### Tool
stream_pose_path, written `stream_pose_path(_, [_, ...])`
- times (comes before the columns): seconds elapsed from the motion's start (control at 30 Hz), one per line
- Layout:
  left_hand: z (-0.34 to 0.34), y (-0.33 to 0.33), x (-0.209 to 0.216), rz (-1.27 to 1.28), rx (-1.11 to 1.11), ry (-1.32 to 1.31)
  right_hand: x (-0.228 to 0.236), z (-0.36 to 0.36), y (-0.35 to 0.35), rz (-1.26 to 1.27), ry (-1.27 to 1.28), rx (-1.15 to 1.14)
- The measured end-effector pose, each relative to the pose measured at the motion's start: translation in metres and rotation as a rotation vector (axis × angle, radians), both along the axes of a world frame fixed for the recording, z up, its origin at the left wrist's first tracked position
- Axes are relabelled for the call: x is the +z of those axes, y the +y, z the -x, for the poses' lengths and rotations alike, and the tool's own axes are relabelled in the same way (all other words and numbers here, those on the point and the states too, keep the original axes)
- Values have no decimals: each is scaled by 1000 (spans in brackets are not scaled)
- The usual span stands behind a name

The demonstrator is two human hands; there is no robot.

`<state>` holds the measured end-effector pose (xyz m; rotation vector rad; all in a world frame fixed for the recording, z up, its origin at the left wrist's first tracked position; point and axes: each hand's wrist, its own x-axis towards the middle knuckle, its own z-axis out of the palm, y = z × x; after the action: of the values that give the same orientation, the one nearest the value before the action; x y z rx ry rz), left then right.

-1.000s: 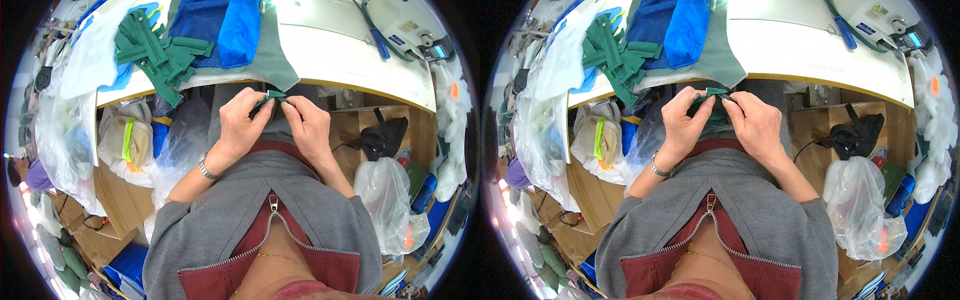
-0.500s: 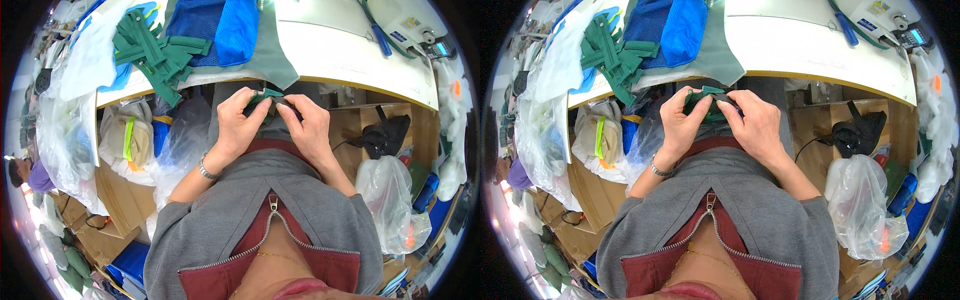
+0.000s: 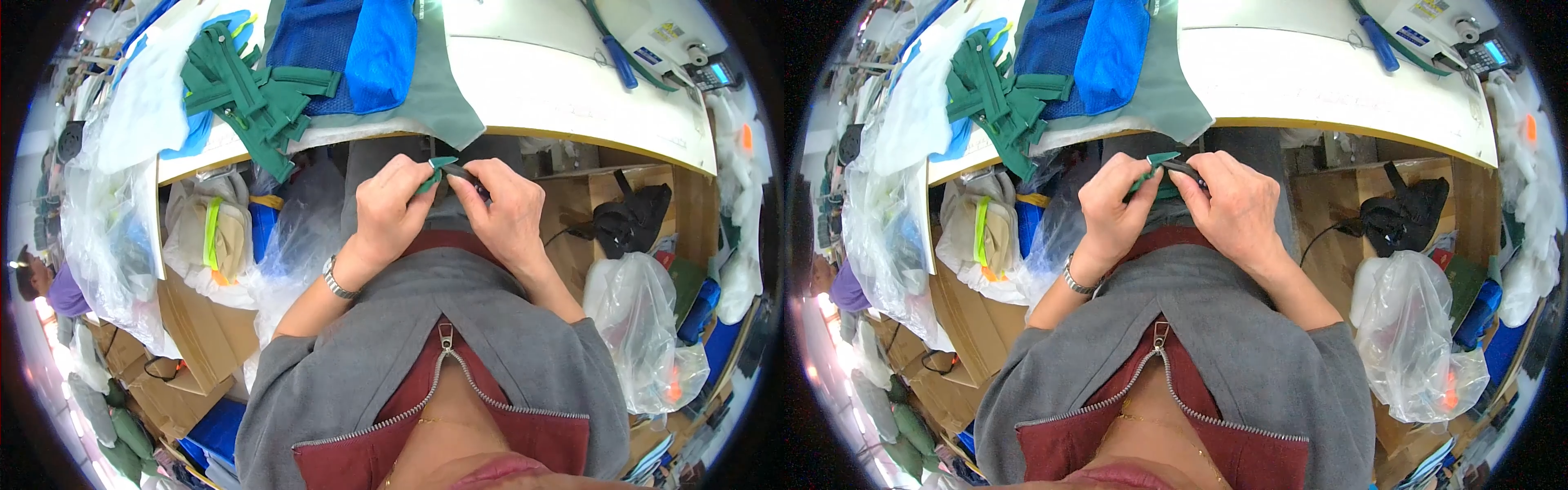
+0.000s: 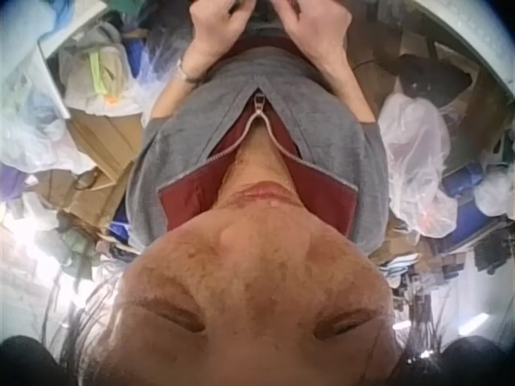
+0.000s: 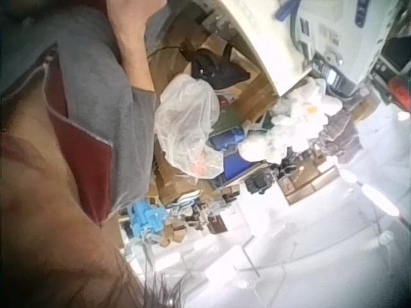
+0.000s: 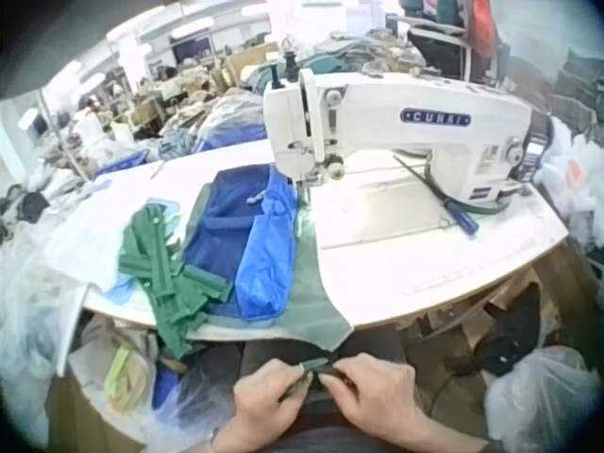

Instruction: The person is assembling zipper components by attaching sliders to zipper tape and trimming them to length.

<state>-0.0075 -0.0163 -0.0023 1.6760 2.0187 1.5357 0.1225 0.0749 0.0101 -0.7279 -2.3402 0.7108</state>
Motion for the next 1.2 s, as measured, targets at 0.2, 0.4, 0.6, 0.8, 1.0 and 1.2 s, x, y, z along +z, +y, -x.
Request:
stream_pose_path(0.2, [1,-8,0,139,-67,-321,-20,-6,13,1050,128,239])
stream_pose_path(0.4, [-2,-5,-5,126,-30,-900,-9,1,10,695,19,124])
stream_pose_path(0.6, [3,-4,-4,121,-17,-348,-2,2,4,444,-26,48])
stream_pose_path(0.8, [3,-5,0,100,-32,-165,-6,3,4,104,-16,43])
stream_pose_path(1.0, [6,-8,-1,117,-89,-215,-13,0,10,1,46,121])
stream_pose_path(1.2, [3,-10,-8,308,-126,-501,-38,-12,9,1165,95,238])
